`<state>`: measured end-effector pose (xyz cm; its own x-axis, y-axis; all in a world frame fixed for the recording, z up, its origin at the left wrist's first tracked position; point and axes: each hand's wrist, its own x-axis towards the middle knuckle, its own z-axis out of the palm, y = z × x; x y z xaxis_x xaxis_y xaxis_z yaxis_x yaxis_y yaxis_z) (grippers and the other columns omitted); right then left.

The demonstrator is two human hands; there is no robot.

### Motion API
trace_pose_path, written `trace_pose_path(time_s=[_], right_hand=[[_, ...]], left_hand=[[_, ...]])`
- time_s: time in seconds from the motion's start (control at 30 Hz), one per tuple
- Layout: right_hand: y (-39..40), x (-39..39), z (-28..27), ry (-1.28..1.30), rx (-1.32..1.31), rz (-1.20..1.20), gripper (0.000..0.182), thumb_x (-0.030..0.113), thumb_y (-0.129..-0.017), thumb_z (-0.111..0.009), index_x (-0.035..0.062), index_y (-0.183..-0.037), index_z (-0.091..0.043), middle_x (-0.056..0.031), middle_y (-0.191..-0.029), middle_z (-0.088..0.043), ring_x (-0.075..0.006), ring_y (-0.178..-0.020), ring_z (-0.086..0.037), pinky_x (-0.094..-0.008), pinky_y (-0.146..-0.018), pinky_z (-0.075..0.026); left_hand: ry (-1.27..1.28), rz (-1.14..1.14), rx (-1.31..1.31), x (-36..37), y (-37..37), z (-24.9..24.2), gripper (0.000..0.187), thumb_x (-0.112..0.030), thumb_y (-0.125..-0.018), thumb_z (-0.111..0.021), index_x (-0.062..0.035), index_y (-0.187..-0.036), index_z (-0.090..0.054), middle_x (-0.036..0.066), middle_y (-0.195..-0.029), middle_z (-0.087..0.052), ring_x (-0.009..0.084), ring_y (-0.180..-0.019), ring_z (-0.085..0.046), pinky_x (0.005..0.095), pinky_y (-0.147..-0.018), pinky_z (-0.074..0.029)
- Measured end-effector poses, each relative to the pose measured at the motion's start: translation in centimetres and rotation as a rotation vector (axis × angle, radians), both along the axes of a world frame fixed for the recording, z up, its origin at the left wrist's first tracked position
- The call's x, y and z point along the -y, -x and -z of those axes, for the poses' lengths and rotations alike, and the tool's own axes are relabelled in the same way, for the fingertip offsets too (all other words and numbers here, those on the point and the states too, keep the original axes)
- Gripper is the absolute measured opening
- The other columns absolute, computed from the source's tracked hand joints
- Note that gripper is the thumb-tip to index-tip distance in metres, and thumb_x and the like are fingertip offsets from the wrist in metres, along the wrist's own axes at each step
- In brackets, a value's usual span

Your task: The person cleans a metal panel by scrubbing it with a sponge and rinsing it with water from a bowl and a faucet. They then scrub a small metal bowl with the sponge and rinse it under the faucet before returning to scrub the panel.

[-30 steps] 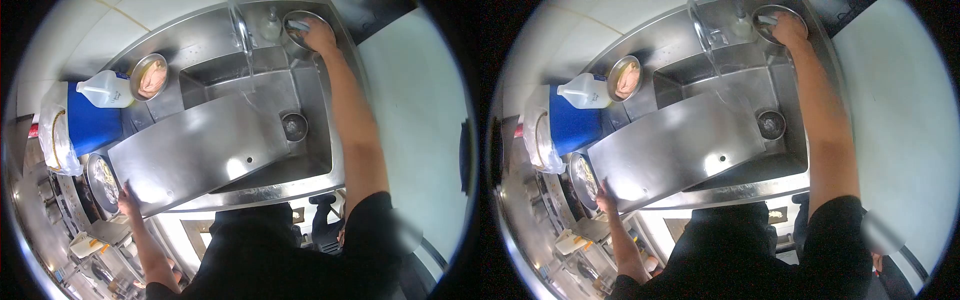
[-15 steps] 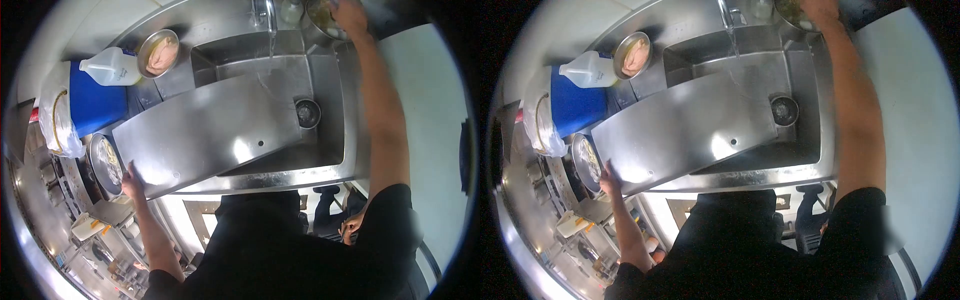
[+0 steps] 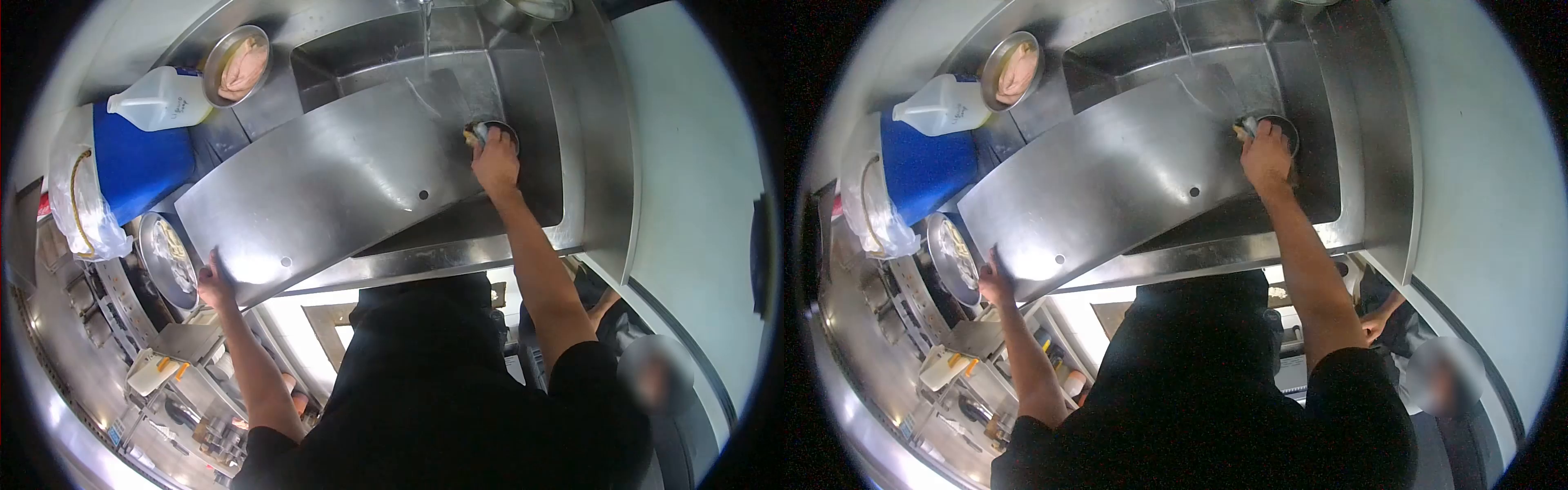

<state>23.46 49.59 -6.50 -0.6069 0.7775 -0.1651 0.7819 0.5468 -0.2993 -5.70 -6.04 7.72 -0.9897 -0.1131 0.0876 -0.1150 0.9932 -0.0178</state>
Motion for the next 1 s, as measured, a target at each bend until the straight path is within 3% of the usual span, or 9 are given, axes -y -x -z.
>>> trace_pose_path(time_s=[0.27,0.47,0.57,0.67,0.73,0.77,0.83,0.93,1.0], right_hand=[[0.3,7.9,1.4,0.109,0.09,-0.059,0.036,0.026,-0.094,-0.064,0.0039,-0.12,-0.052,-0.0209,-0.122,-0.056,-0.0401,-0.114,-0.059,-0.0506,-0.09,-0.055],[-0.9,7.5,2.1,0.121,0.108,-0.223,0.034,0.02,-0.094,-0.059,0.0059,-0.125,-0.053,-0.0192,-0.115,-0.066,-0.0374,-0.106,-0.068,-0.0508,-0.087,-0.056],[-1.4,2.0,3.7,0.162,0.141,0.017,0.033,0.018,-0.094,-0.059,0.0047,-0.124,-0.054,-0.02,-0.109,-0.069,-0.0363,-0.101,-0.07,-0.0507,-0.084,-0.057],[0.0,4.8,3.3,0.296,0.082,0.046,0.044,0.024,-0.095,-0.056,0.0073,-0.136,-0.05,-0.0221,-0.107,-0.07,-0.0417,-0.092,-0.07,-0.0538,-0.084,-0.054],[2.2,10.1,2.1,0.328,0.059,-0.13,0.048,0.027,-0.094,-0.059,0.0048,-0.135,-0.048,-0.0233,-0.108,-0.069,-0.0428,-0.097,-0.068,-0.0531,-0.086,-0.053],[3.1,12.7,1.8,0.294,-0.06,-0.223,0.038,0.017,-0.095,-0.05,-0.0007,-0.128,-0.05,-0.0243,-0.104,-0.071,-0.0424,-0.099,-0.069,-0.0531,-0.089,-0.054],[3.0,12.5,0.6,0.339,-0.08,-0.184,0.036,0.017,-0.097,-0.047,-0.0009,-0.129,-0.05,-0.0247,-0.108,-0.07,-0.0431,-0.1,-0.069,-0.0529,-0.09,-0.054],[-1.0,6.3,8.2,0.229,0.03,-0.079,0.037,0.016,-0.098,-0.047,-0.001,-0.131,-0.049,-0.0253,-0.112,-0.069,-0.0428,-0.102,-0.068,-0.0521,-0.09,-0.054],[-0.6,3.5,5.9,0.342,0.104,-0.006,0.037,0.016,-0.099,-0.046,0.0001,-0.132,-0.048,-0.025,-0.114,-0.069,-0.0419,-0.103,-0.068,-0.052,-0.09,-0.054]], left_hand=[[0.032,-0.22,0.071,0.8,0.3,2.1,0.089,-0.085,-0.088,-0.041,-0.003,-0.101,-0.074,0.022,-0.103,-0.073,0.043,-0.101,-0.069,0.0541,-0.089,-0.051],[-0.067,-0.224,-0.034,-2.7,-1.2,0.2,0.089,-0.081,-0.09,-0.043,0.0022,-0.094,-0.074,0.026,-0.095,-0.072,0.0444,-0.093,-0.069,0.0555,-0.086,-0.051],[-0.082,-0.214,-0.088,-1.9,-1.0,1.2,0.088,-0.081,-0.09,-0.045,0.0018,-0.09,-0.074,0.026,-0.092,-0.072,0.0439,-0.093,-0.069,0.0553,-0.085,-0.051],[-0.026,-0.172,-0.022,-0.8,-0.3,1.5,0.085,-0.08,-0.091,-0.044,-0.0009,-0.095,-0.075,0.024,-0.097,-0.074,0.0437,-0.094,-0.07,0.054,-0.086,-0.053],[-0.055,-0.184,-0.02,-1.8,-0.8,0.8,0.085,-0.079,-0.091,-0.043,0.0001,-0.093,-0.074,0.024,-0.093,-0.073,0.044,-0.091,-0.07,0.0543,-0.083,-0.053],[-0.071,-0.191,-0.027,-2.1,-0.7,0.3,0.085,-0.079,-0.092,-0.043,0.0007,-0.091,-0.074,0.024,-0.091,-0.073,0.0442,-0.089,-0.07,0.0544,-0.082,-0.053],[-0.044,-0.165,-0.034,-1.9,-0.5,0.1,0.085,-0.078,-0.092,-0.043,0.001,-0.09,-0.074,0.024,-0.089,-0.073,0.0441,-0.087,-0.07,0.0546,-0.081,-0.053],[-0.049,-0.163,-0.028,-2.7,-0.6,-0.5,0.084,-0.077,-0.093,-0.043,0.0013,-0.09,-0.074,0.025,-0.087,-0.073,0.0436,-0.087,-0.07,0.0542,-0.08,-0.053],[-0.053,-0.165,-0.034,-3.1,-0.5,-0.6,0.084,-0.076,-0.093,-0.043,0.0015,-0.09,-0.074,0.025,-0.088,-0.073,0.0433,-0.087,-0.07,0.0539,-0.081,-0.053]])
